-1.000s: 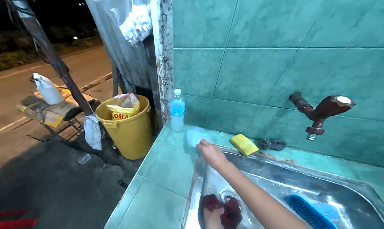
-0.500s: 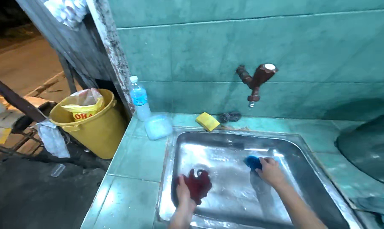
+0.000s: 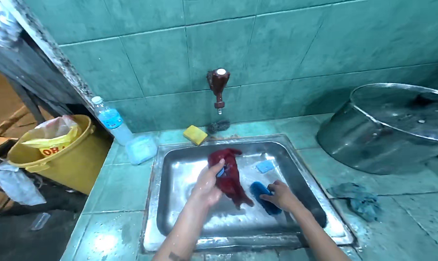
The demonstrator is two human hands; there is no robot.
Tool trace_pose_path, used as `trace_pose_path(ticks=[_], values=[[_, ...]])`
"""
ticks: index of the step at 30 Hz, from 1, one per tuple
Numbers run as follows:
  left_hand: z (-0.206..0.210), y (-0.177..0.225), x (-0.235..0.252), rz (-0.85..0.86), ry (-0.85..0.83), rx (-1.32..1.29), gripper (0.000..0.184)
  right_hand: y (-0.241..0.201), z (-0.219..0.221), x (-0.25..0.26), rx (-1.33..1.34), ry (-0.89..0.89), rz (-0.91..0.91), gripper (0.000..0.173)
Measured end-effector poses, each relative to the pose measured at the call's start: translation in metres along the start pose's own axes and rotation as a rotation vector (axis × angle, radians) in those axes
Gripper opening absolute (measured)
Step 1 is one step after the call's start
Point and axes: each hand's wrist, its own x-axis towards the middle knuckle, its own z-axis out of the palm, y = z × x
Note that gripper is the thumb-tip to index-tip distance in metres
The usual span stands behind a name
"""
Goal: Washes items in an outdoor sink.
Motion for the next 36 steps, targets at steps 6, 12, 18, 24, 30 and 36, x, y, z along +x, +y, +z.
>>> trace_pose_path(ticks=[6, 12, 18, 24, 30, 36], values=[[-0.098, -0.072, 0.043, -0.086, 0.050, 0.461, 0.050, 0.012, -0.042, -0.012, 0.167, 0.218, 0.037, 0.045], [-0.159, -0.104, 0.025, -0.080, 0.118, 1.430, 0.073, -0.023, -0.029, 0.001, 0.187, 0.081, -0.070, 0.072], [-0.145, -0.105, -0.006, -0.080, -0.397, 1.669, 0.046, -0.112, 0.046, 0.013, 0.174, 0.009, -0.296, 0.079], [-0.168, -0.093, -0.003, -0.483, -0.389, 1.646, 0.073, -0.142, 0.108, 0.012, -0.230, -0.415, -0.409, 0.068], [-0.173, -0.082, -0.002, -0.446, -0.344, 1.738, 0.062, -0.087, 0.057, 0.060, -0.161, -0.303, -0.244, 0.065], [-0.162, -0.098, 0.013, -0.376, -0.313, 1.936, 0.052, -0.074, 0.054, 0.057, 0.047, -0.301, -0.179, 0.064]])
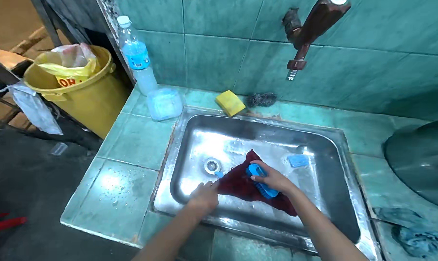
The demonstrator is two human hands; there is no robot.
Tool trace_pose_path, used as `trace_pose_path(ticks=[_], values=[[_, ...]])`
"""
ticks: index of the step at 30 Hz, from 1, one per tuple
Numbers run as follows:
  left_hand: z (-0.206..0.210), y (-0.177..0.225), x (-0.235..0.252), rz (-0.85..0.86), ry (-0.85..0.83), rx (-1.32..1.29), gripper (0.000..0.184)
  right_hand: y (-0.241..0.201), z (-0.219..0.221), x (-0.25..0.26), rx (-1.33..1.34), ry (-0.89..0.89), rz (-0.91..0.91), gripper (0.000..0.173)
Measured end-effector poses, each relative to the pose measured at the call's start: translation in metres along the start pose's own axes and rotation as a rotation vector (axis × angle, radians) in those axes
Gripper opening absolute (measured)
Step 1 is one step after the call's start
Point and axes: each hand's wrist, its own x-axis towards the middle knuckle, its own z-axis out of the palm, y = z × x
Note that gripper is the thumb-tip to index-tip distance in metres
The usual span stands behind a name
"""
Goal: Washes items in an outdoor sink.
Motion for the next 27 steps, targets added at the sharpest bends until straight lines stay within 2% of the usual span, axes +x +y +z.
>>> trace_pose_path(ticks=[2, 4, 6, 8, 10, 13, 15, 17, 19, 20, 22, 25, 27], values=[[-0.005, -0.007, -0.007, -0.001, -0.064, -0.005, 0.057, -0.011, 0.003, -0.002, -0.087, 0.148, 0.011, 0.065], [-0.008, -0.010, -0.010, -0.003, -0.073, -0.013, 0.060, -0.048, 0.030, -0.010, -0.181, 0.226, -0.027, 0.067], [-0.008, -0.011, -0.008, -0.009, -0.068, -0.002, 0.063, -0.086, 0.067, -0.018, -0.223, 0.074, -0.095, 0.069], [-0.006, -0.011, -0.004, -0.021, -0.077, 0.032, 0.064, -0.100, 0.087, -0.019, -0.328, -0.099, -0.099, 0.068], [-0.005, -0.008, -0.002, -0.033, -0.089, 0.064, 0.062, -0.079, 0.069, -0.014, -0.367, -0.064, -0.044, 0.067], [-0.006, -0.004, -0.002, -0.034, -0.095, 0.088, 0.061, -0.030, 0.015, -0.001, -0.324, 0.151, 0.071, 0.064], [-0.007, -0.003, -0.003, -0.033, -0.105, 0.087, 0.060, -0.033, 0.011, 0.000, -0.322, 0.233, 0.127, 0.066], [-0.006, -0.003, -0.004, -0.024, -0.105, 0.090, 0.059, -0.073, 0.041, -0.015, -0.322, 0.148, 0.074, 0.068], [-0.006, -0.002, -0.002, -0.032, -0.103, 0.103, 0.059, -0.107, 0.073, -0.028, -0.338, -0.102, 0.015, 0.068], [-0.008, -0.001, -0.001, -0.049, -0.118, 0.115, 0.059, -0.108, 0.077, -0.030, -0.365, -0.168, 0.013, 0.067], [-0.010, 0.002, -0.001, -0.071, -0.144, 0.149, 0.058, -0.075, 0.054, -0.022, -0.380, -0.090, 0.064, 0.065], [-0.010, 0.002, -0.001, -0.065, -0.153, 0.170, 0.056, -0.011, -0.006, -0.001, -0.322, 0.188, 0.203, 0.064], [-0.010, 0.001, -0.002, -0.068, -0.154, 0.136, 0.057, -0.010, -0.016, 0.001, -0.314, 0.293, 0.252, 0.066]])
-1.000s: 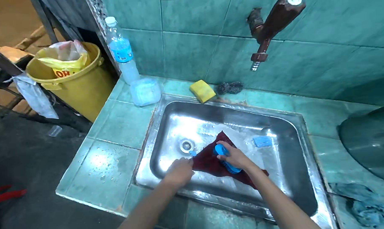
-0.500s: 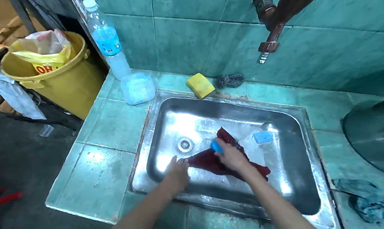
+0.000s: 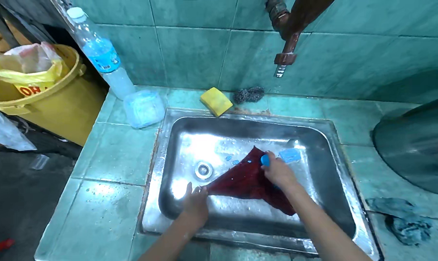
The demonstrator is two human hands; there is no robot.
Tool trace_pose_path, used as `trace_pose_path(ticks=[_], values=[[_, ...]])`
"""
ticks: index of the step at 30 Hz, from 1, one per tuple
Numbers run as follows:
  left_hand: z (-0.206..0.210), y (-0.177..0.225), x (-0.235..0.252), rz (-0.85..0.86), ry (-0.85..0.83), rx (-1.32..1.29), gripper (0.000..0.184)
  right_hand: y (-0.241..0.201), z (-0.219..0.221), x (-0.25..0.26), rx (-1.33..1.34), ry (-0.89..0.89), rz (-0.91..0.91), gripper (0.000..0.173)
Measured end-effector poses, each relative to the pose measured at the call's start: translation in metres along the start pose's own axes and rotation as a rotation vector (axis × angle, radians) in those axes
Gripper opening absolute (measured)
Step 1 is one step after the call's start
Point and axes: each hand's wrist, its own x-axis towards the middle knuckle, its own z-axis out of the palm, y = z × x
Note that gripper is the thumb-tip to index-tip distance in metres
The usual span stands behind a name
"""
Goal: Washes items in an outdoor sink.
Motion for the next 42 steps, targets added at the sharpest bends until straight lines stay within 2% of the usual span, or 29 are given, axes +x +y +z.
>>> trace_pose_path(ticks=[2, 4, 5, 6, 11, 13, 15, 17, 18, 20, 24, 26, 28, 29, 31, 32, 33, 35, 39, 41, 42], values=[[-0.002, 0.001, -0.001, -0.013, -0.007, -0.019, 0.057, -0.042, 0.012, -0.035, 0.003, -0.062, -0.113, 0.064], [-0.004, 0.003, -0.002, -0.015, -0.022, -0.011, 0.059, -0.094, 0.035, -0.076, -0.037, -0.331, -0.279, 0.066], [-0.005, 0.003, -0.002, -0.017, -0.025, -0.005, 0.059, -0.106, 0.044, -0.082, -0.084, -0.414, -0.337, 0.066], [-0.005, 0.003, -0.002, -0.018, -0.020, -0.005, 0.058, -0.104, 0.048, -0.077, -0.115, -0.415, -0.339, 0.066], [-0.003, 0.003, -0.002, -0.016, -0.027, 0.015, 0.061, -0.016, 0.001, 0.011, -0.111, -0.045, -0.005, 0.066], [-0.002, 0.004, -0.002, -0.023, -0.031, 0.014, 0.063, -0.022, -0.007, 0.006, -0.081, 0.008, 0.017, 0.064], [-0.003, 0.004, -0.001, -0.020, -0.020, 0.013, 0.063, -0.064, 0.011, -0.035, -0.062, -0.074, -0.152, 0.063], [-0.002, 0.004, -0.001, -0.016, -0.031, 0.018, 0.063, -0.106, 0.037, -0.077, -0.078, -0.338, -0.331, 0.065], [-0.003, 0.004, -0.002, -0.017, -0.038, 0.021, 0.063, -0.114, 0.046, -0.084, -0.100, -0.405, -0.387, 0.065], [-0.004, 0.004, -0.002, -0.022, -0.044, 0.031, 0.066, -0.100, 0.044, -0.061, -0.115, -0.365, -0.344, 0.067], [-0.001, 0.005, 0.000, -0.023, -0.048, 0.048, 0.065, -0.027, 0.002, 0.024, -0.033, -0.078, -0.066, 0.065], [-0.001, 0.004, 0.000, -0.026, -0.037, 0.037, 0.067, -0.009, -0.013, 0.044, 0.027, 0.033, 0.032, 0.066], [0.000, 0.004, 0.001, -0.039, -0.025, 0.032, 0.069, -0.030, -0.005, 0.021, 0.052, 0.066, -0.021, 0.067], [0.000, 0.004, 0.002, -0.044, -0.014, 0.030, 0.069, -0.054, 0.006, -0.006, 0.054, 0.016, -0.099, 0.066], [0.000, 0.005, 0.003, -0.050, -0.011, 0.026, 0.066, -0.104, 0.033, -0.066, -0.003, -0.263, -0.277, 0.065], [-0.001, 0.006, 0.002, -0.058, -0.011, 0.022, 0.063, -0.118, 0.044, -0.081, -0.057, -0.369, -0.365, 0.064], [-0.002, 0.006, 0.002, -0.058, -0.015, 0.025, 0.063, -0.121, 0.048, -0.081, -0.098, -0.396, -0.396, 0.063], [0.000, 0.003, 0.001, -0.041, -0.010, 0.036, 0.065, -0.099, 0.035, -0.045, -0.132, -0.298, -0.301, 0.064], [0.001, 0.002, 0.003, -0.038, -0.011, 0.026, 0.066, -0.017, -0.021, 0.053, -0.088, -0.030, 0.000, 0.064], [0.002, 0.002, 0.003, -0.044, -0.013, 0.022, 0.069, -0.018, -0.026, 0.048, -0.062, 0.017, 0.016, 0.063], [0.002, 0.002, 0.004, -0.050, -0.008, 0.021, 0.069, -0.035, -0.016, 0.029, -0.060, 0.011, -0.049, 0.065]])
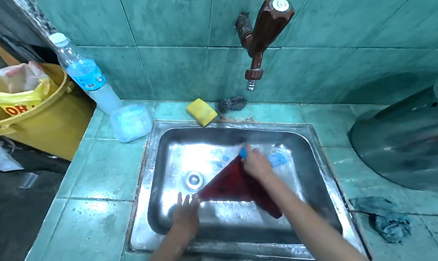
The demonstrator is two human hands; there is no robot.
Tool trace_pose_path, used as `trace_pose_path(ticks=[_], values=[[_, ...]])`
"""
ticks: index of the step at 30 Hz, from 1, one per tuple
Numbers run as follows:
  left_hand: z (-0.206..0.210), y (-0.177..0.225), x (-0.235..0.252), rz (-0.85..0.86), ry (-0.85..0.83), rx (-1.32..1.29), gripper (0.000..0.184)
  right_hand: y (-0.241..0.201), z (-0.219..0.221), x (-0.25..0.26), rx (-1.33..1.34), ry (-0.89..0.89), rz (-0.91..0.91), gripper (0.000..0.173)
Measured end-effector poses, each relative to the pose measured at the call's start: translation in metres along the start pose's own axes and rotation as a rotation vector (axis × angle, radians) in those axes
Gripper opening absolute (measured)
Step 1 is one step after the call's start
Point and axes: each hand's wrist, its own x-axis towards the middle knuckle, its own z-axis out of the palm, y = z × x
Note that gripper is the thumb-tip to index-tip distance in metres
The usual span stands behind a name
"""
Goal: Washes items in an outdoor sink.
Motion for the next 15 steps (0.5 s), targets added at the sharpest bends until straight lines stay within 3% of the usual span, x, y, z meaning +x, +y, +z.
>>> trace_pose_path(ticks=[3, 5, 7, 12, 13, 15], values=[[0.000, 0.002, 0.001, -0.003, 0.001, 0.006, 0.070, -0.074, 0.045, -0.075, 0.017, -0.280, -0.318, 0.062], [0.000, 0.000, 0.002, -0.001, 0.002, 0.005, 0.070, -0.091, 0.061, -0.076, -0.008, -0.363, -0.427, 0.061], [-0.001, 0.000, 0.001, -0.001, 0.000, 0.006, 0.071, -0.070, 0.050, -0.042, -0.033, -0.233, -0.349, 0.061], [-0.001, 0.000, 0.001, -0.008, -0.015, 0.002, 0.074, 0.054, -0.022, 0.037, 0.032, 0.039, 0.107, 0.065], [-0.001, 0.001, 0.002, -0.013, -0.021, 0.003, 0.075, 0.059, -0.027, 0.030, 0.060, 0.045, 0.133, 0.066], [-0.004, 0.004, 0.004, -0.019, -0.021, 0.016, 0.075, 0.022, -0.017, -0.011, 0.101, 0.008, 0.016, 0.067]])
